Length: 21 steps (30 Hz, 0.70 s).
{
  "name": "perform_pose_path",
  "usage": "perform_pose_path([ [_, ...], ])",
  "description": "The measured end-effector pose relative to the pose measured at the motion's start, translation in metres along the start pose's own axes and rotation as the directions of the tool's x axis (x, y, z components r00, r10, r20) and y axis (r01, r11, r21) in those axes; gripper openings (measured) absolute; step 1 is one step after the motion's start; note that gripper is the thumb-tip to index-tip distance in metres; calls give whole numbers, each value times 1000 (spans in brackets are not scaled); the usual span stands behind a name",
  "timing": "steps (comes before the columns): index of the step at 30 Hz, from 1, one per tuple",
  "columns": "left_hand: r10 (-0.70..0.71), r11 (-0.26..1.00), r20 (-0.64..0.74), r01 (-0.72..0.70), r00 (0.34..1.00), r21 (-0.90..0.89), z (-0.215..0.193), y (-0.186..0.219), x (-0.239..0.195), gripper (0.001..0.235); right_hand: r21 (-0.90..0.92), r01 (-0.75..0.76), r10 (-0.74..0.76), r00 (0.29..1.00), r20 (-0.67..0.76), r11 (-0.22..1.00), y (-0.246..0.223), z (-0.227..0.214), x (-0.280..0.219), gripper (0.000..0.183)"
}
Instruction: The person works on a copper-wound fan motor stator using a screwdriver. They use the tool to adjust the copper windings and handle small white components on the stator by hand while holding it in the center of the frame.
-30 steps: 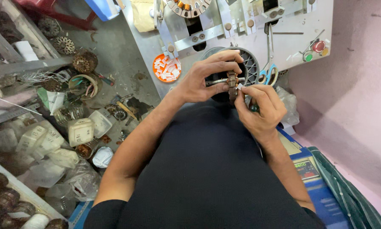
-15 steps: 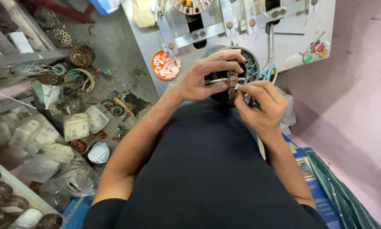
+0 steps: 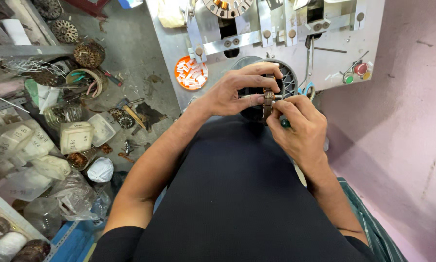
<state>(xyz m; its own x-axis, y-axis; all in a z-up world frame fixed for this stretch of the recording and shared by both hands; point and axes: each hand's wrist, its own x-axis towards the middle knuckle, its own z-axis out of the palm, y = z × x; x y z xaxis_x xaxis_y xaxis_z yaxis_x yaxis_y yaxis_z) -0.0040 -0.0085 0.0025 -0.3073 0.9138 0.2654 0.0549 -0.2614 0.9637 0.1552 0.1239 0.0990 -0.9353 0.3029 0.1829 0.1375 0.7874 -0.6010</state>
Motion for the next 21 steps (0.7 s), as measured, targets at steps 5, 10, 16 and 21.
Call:
perform_pose_path([
  [5, 28, 1000, 3, -28, 1000, -6, 0, -3, 0, 29, 48, -159, 152, 980, 127, 986, 3, -8, 14, 17],
  [10, 17, 998, 7, -17, 1000, -55, -1, -5, 0, 34, 166, -280, 233, 938, 257, 945, 18, -15, 24, 15],
  [16, 40, 997, 9, -39, 999, -69, -2, -8, -3, 43, 359, -311, 160, 906, 393, 880, 41, -23, 28, 19],
  [21, 16, 995, 1, -16, 1000, -102, -1, -12, -5, 46, 368, -475, 277, 835, 476, 800, 55, -12, 34, 18],
])
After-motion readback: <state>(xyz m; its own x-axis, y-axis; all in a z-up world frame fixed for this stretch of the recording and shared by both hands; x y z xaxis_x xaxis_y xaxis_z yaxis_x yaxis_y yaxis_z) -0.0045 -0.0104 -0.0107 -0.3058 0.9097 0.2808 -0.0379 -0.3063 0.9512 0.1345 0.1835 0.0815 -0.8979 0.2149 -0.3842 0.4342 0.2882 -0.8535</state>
